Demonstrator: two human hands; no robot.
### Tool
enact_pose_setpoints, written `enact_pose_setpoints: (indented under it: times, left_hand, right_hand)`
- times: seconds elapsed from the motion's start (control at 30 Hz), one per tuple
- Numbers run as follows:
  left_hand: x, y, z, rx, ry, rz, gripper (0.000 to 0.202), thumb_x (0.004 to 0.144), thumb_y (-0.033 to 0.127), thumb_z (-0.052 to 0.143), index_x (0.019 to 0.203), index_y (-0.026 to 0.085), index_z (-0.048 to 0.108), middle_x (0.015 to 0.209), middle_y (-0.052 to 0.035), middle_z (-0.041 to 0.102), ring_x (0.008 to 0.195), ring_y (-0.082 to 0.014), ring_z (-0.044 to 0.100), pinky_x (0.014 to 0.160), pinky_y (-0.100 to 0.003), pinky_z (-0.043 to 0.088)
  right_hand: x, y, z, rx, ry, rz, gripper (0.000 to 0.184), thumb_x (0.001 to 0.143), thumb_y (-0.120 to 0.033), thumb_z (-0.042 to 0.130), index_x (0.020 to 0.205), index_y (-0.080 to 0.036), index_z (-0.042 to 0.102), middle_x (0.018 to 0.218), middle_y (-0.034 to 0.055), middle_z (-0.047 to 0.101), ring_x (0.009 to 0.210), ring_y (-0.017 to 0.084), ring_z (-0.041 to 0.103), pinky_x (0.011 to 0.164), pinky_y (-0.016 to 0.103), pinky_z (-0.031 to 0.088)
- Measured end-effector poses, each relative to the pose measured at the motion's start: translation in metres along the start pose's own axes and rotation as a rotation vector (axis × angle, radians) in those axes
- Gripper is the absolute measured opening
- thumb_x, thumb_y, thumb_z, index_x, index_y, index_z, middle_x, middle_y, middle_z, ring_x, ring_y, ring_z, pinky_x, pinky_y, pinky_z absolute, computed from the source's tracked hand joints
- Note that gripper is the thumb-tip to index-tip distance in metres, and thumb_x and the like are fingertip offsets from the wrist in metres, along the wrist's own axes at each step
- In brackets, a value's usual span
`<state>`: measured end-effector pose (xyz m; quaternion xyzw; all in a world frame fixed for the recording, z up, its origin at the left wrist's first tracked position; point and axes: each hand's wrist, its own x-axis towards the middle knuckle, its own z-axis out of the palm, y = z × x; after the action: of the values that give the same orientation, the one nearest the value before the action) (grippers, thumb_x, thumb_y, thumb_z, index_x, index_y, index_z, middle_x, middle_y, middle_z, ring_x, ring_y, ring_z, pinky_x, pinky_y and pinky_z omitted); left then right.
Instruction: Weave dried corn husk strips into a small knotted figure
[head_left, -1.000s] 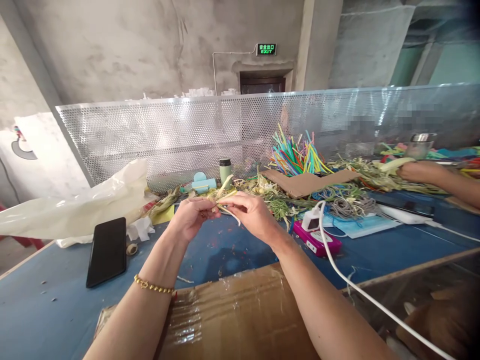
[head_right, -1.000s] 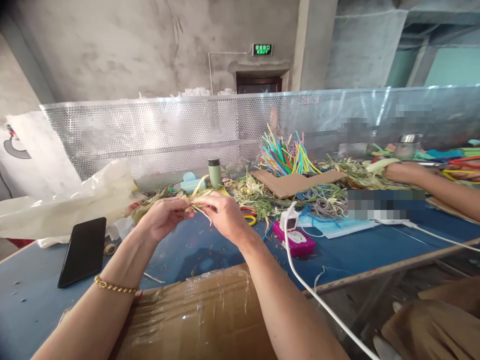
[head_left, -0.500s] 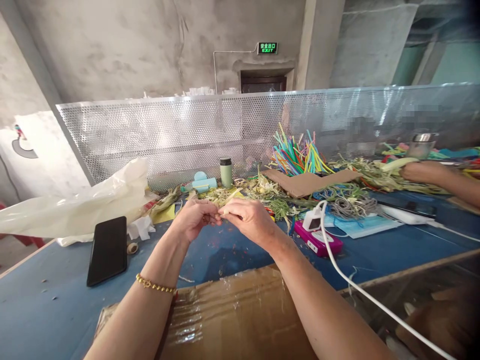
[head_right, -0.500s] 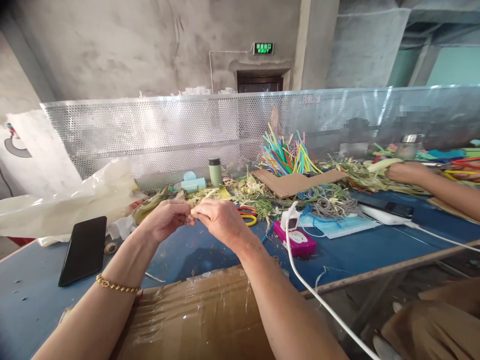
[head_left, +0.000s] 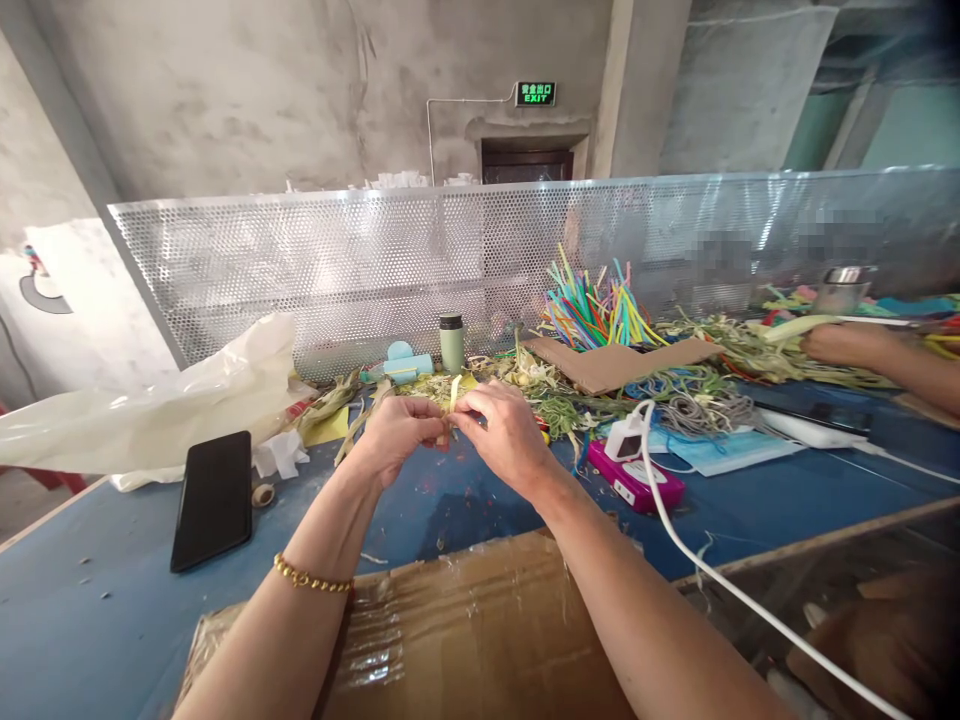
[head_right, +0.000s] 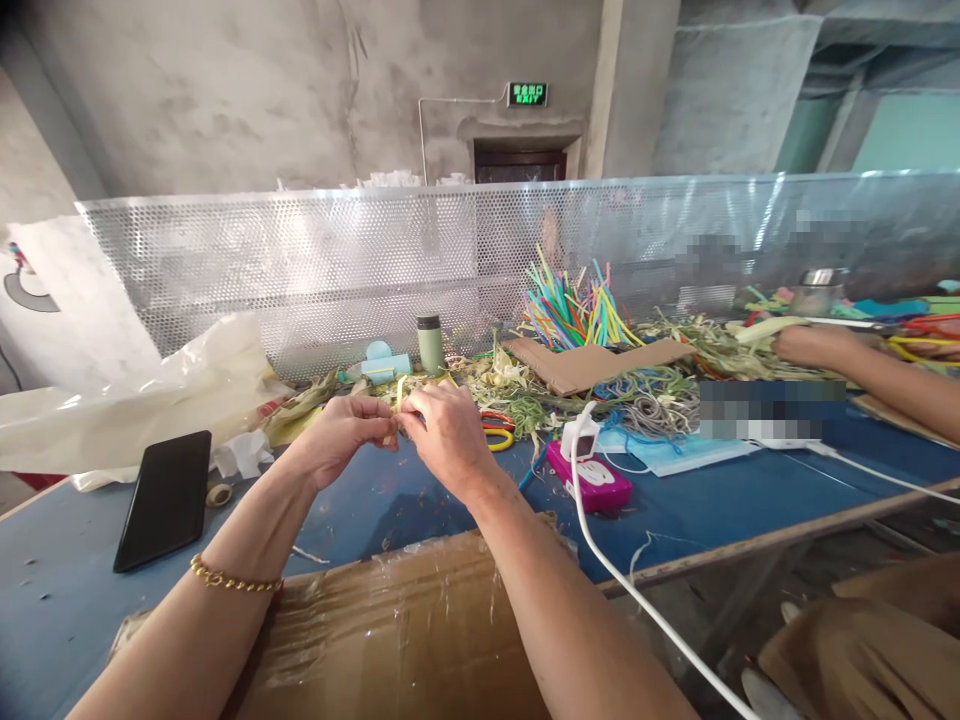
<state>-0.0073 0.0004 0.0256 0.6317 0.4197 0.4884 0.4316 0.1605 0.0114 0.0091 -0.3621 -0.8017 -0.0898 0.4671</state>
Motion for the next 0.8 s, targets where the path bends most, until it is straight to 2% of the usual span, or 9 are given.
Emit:
enact_pose_setpoints:
  times: [0.1, 0.33, 0.63, 0.8]
  left_hand:
    - [-0.0008, 0.0012, 0.0017, 0.015, -0.011, 0.009, 0.007, 0.06, 0.013, 0.068, 0.055, 0.016, 0.071, 0.055, -0.0049, 0.065, 0.056, -0.0142, 0.055, 0.061, -0.029, 0.041]
    - [-0.0019, 0.0021, 0.0033, 0.02, -0.041, 0.033, 0.006, 0.066, 0.02, 0.073, 0.064, 0.015, 0.076, 0.059, -0.0054, 0.068, 0.06, -0.0147, 0.056, 0.063, -0.029, 0.041]
    - [-0.0006, -0.0005, 0.0059, -0.003, -0.068, 0.049, 0.009, 0.068, 0.024, 0.077, 0.067, 0.015, 0.076, 0.065, -0.0067, 0.07, 0.064, -0.0156, 0.058, 0.064, -0.029, 0.04]
    - [0.0012, -0.0042, 0.0098, -0.071, 0.029, 0.049, 0.013, 0.064, 0.022, 0.082, 0.073, 0.014, 0.078, 0.064, -0.0059, 0.071, 0.062, -0.0155, 0.06, 0.062, -0.029, 0.042]
  right_hand:
    - [-0.0006, -0.0018, 0.0015, 0.051, -0.017, 0.069, 0.016, 0.087, -0.015, 0.071, 0.074, -0.019, 0.063, 0.077, 0.0038, 0.07, 0.075, 0.018, 0.059, 0.073, 0.03, 0.038]
    - [-0.0014, -0.0015, 0.0025, 0.321, -0.045, 0.255, 0.014, 0.086, -0.013, 0.067, 0.074, -0.019, 0.063, 0.072, 0.0029, 0.072, 0.067, 0.016, 0.062, 0.066, 0.027, 0.042]
    - [-0.0005, -0.0023, 0.0023, 0.426, -0.041, 0.332, 0.018, 0.084, -0.014, 0.062, 0.067, -0.02, 0.057, 0.064, 0.0018, 0.069, 0.059, 0.015, 0.059, 0.061, 0.026, 0.042]
    - [-0.0001, -0.0024, 0.0052, 0.455, -0.018, 0.392, 0.013, 0.08, -0.012, 0.063, 0.071, -0.02, 0.058, 0.067, 0.0028, 0.071, 0.062, 0.017, 0.064, 0.062, 0.027, 0.045]
